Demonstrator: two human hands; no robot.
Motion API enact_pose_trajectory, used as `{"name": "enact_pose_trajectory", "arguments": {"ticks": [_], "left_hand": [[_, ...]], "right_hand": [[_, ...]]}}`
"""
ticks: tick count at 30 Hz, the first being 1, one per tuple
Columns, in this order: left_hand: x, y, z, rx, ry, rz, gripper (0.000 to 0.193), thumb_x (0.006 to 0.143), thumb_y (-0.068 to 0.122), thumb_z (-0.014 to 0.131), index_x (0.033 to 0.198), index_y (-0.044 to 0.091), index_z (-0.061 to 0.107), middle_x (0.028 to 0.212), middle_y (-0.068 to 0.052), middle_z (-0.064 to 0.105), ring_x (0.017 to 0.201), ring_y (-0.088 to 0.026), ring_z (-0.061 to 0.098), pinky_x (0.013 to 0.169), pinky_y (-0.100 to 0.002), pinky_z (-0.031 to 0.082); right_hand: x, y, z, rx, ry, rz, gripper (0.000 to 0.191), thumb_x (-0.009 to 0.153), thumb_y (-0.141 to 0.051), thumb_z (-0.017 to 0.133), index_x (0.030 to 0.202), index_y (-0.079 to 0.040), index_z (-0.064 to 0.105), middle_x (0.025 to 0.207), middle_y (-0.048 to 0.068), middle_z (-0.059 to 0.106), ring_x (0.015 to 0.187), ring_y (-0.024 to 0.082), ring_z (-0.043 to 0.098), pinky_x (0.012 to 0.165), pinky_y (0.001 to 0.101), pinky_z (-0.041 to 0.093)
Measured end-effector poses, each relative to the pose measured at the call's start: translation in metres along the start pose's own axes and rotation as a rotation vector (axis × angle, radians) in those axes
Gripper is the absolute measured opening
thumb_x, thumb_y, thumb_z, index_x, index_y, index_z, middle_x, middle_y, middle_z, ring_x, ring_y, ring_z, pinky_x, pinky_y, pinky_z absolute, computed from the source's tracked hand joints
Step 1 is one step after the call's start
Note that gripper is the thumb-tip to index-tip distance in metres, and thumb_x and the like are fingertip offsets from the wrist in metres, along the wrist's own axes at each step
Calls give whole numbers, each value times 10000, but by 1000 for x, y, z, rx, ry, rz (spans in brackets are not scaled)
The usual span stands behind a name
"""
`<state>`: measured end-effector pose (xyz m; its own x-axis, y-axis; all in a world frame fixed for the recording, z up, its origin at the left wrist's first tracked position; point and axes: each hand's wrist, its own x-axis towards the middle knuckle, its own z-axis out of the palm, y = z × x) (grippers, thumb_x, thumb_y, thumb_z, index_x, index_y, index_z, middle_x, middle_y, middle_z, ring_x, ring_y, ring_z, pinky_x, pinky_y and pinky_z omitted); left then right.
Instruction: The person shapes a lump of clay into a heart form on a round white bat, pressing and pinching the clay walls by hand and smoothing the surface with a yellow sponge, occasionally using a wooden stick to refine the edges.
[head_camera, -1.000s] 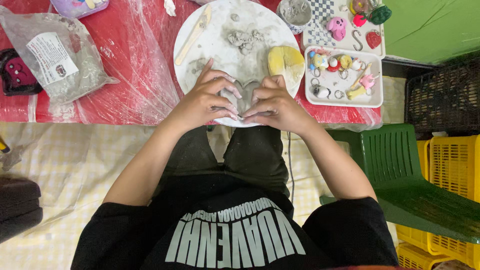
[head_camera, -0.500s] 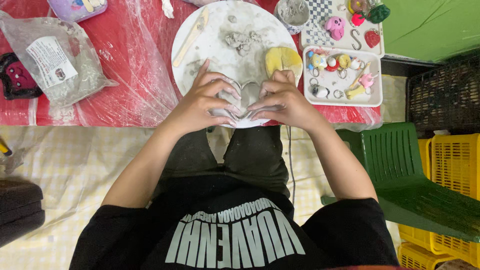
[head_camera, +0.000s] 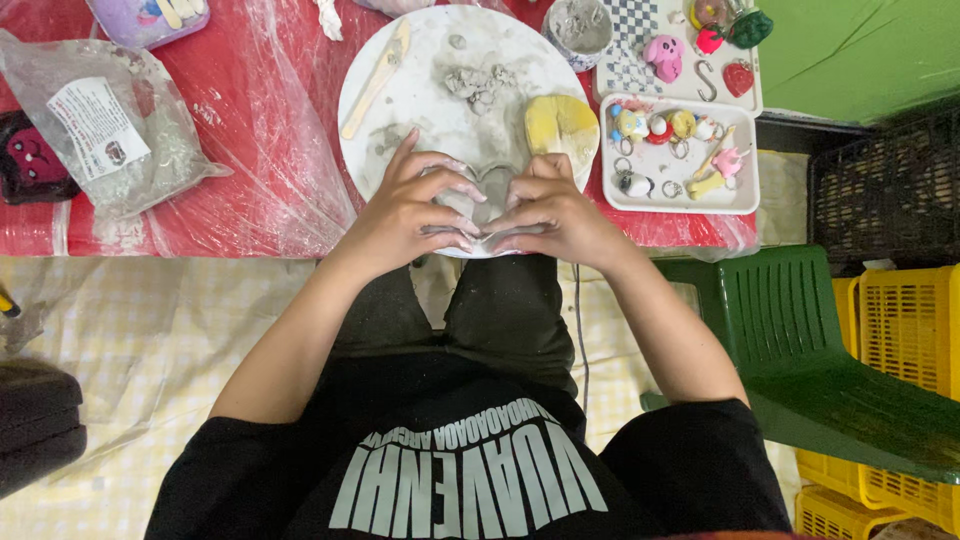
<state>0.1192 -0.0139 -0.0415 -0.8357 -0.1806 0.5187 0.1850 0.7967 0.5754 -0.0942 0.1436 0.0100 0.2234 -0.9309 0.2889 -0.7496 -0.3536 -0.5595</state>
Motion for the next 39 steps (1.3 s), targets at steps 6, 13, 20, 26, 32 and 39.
{"name": "enact_pose_trajectory", "arguments": {"ticks": [6,13,20,26,32,39], "left_hand": [[2,-1,-1,21,25,1,135,688,239,889,793,237,805,1123,73,683,1301,-216,525,1280,-564,219],[4,1,-8,-51,6,-10,212,655,238,886,853,216,813,1108,33,647,1272,-233,516,1247,-573,232],[5,2,-8,-27,2,4,143,681,204,886,790,210,794,1065,69,651,1264,-209,527,1263,-564,234],[5,3,-6,13,-4,15,156,692,199,885,819,208,794,1049,70,638,1267,-205,525,1265,-557,243],[7,3,-3,-55,-15,-83,455,605,270,923,1011,184,736,1180,6,581,1315,-275,460,1264,-558,246],[8,3,0,-1,-71,-106,529,587,277,938,1038,159,687,1217,-6,557,1341,-302,430,1270,-610,130]], "right_hand": [[-2,-3,13,-55,58,-22,244,741,-203,882,971,-260,824,831,-55,523,925,167,497,954,367,299],[-2,-6,11,-51,82,15,310,702,-242,892,1004,-237,825,818,-46,521,908,179,487,920,369,285],[-8,-14,23,-85,144,56,260,720,-201,900,969,-237,833,813,-47,519,914,172,486,930,366,280],[-7,-21,21,-105,134,98,270,696,-178,898,952,-206,817,828,-39,529,917,186,485,928,363,277],[-7,-38,20,-145,176,133,355,674,-248,909,1002,-168,802,845,-27,537,886,197,474,920,375,282],[-11,-42,35,-249,217,159,202,777,-162,869,967,-184,803,812,-26,517,888,182,508,968,408,284]]}}
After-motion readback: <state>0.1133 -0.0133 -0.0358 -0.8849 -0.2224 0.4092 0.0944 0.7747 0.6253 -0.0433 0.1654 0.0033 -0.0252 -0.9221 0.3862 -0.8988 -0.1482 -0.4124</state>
